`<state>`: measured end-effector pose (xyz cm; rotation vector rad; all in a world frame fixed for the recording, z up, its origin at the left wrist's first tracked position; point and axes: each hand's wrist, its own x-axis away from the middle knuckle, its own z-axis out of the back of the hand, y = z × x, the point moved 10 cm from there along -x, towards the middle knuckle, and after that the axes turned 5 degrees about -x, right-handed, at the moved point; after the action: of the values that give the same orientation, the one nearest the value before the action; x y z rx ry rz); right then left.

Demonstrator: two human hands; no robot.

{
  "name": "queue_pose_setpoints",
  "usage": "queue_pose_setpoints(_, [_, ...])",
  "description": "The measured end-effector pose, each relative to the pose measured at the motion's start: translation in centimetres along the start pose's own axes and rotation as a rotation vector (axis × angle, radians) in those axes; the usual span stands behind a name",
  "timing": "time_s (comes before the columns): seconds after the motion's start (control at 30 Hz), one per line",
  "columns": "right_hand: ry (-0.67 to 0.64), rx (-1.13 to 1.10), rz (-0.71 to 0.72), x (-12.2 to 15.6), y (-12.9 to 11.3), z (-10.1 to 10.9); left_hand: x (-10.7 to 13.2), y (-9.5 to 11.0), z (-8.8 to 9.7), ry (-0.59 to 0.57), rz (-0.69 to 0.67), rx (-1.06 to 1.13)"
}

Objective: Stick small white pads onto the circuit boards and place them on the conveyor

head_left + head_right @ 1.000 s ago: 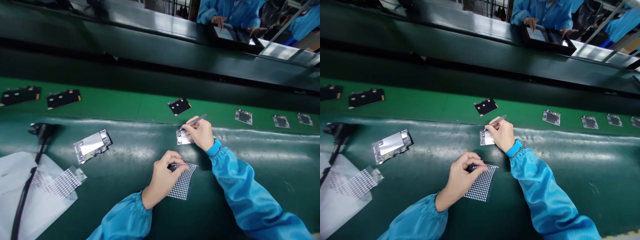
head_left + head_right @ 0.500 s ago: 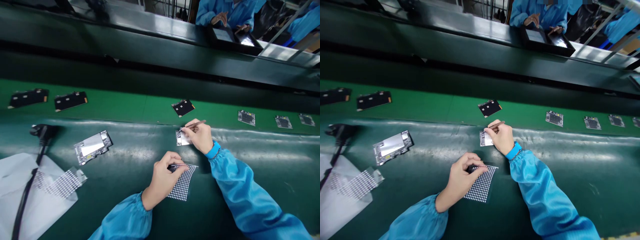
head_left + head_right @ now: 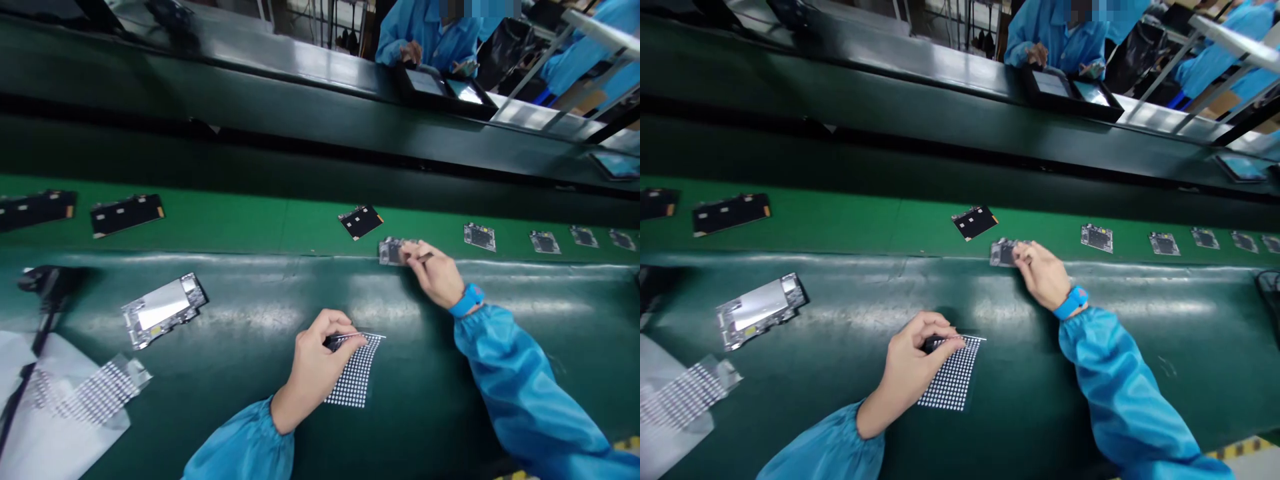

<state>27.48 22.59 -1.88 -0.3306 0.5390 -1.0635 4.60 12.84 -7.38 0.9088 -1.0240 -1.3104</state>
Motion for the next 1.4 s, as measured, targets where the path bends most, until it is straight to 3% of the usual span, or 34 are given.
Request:
queue_pose_setpoints(0.07, [0.072,0.048,-0.054,-1.3,2.2,1.9,0.0,0.1,0.1,0.009,-0.007,-0.016])
queue_pose_setpoints(0.17, [0.101,0.095,-0.065,-4.1,1.4,2.1,0.0,0.1,0.2,0.012,-0.016,-0.023])
queue_pose_setpoints(0.37, [-0.1,0.449,-0.299,-8.7,-2.3,-4.6,-0.1,0.1,0.3,0.018,-0.004,-0.006])
queue_pose_setpoints(0.47, [-0.216,0.525,-0.307,-9.4,-2.3,-6.1,-0.2,0.2,0.4,0.024,-0.008,0.0])
queue_pose_setpoints(0.53, [-0.225,0.56,-0.312,-9.3,-1.5,-5.2,-0.2,0.2,0.4,0.024,-0.011,0.003])
queue_pose_setpoints(0.67, [-0.102,0.57,-0.379,-8.8,0.2,-2.3,-0.3,0.5,0.5,0.029,-0.021,-0.001])
queue_pose_setpoints(0.83, [-0.125,0.522,-0.422,-9.2,1.0,-3.2,-0.5,0.4,0.6,0.033,-0.023,-0.003])
queue_pose_setpoints(0.9, [-0.078,0.502,-0.427,-9.2,0.9,-2.3,-0.5,0.5,0.6,0.037,-0.035,-0.007])
queue_pose_setpoints(1.03, [0.304,0.237,-0.435,-7.0,0.7,3.0,-0.5,0.7,0.5,0.039,-0.049,0.015])
queue_pose_setpoints(1.1, [0.395,-0.054,-0.422,-5.1,1.2,3.5,-0.4,0.7,0.4,0.032,-0.033,0.035])
queue_pose_setpoints(1.17, [0.337,-0.339,-0.444,-3.3,1.7,1.7,-0.3,0.7,0.4,0.025,-0.014,0.052])
queue_pose_setpoints(1.23, [0.217,-0.474,-0.477,-1.5,1.3,-0.8,-0.2,0.7,0.3,0.021,-0.003,0.07])
queue_pose_setpoints(1.3, [0.174,-0.416,-0.469,0.4,0.1,-1.5,-0.1,0.8,0.3,0.016,0.0,0.084])
queue_pose_setpoints(1.4, [0.173,-0.358,-0.399,2.7,-2.4,-0.8,-0.1,1.0,0.3,0.005,-0.009,0.093])
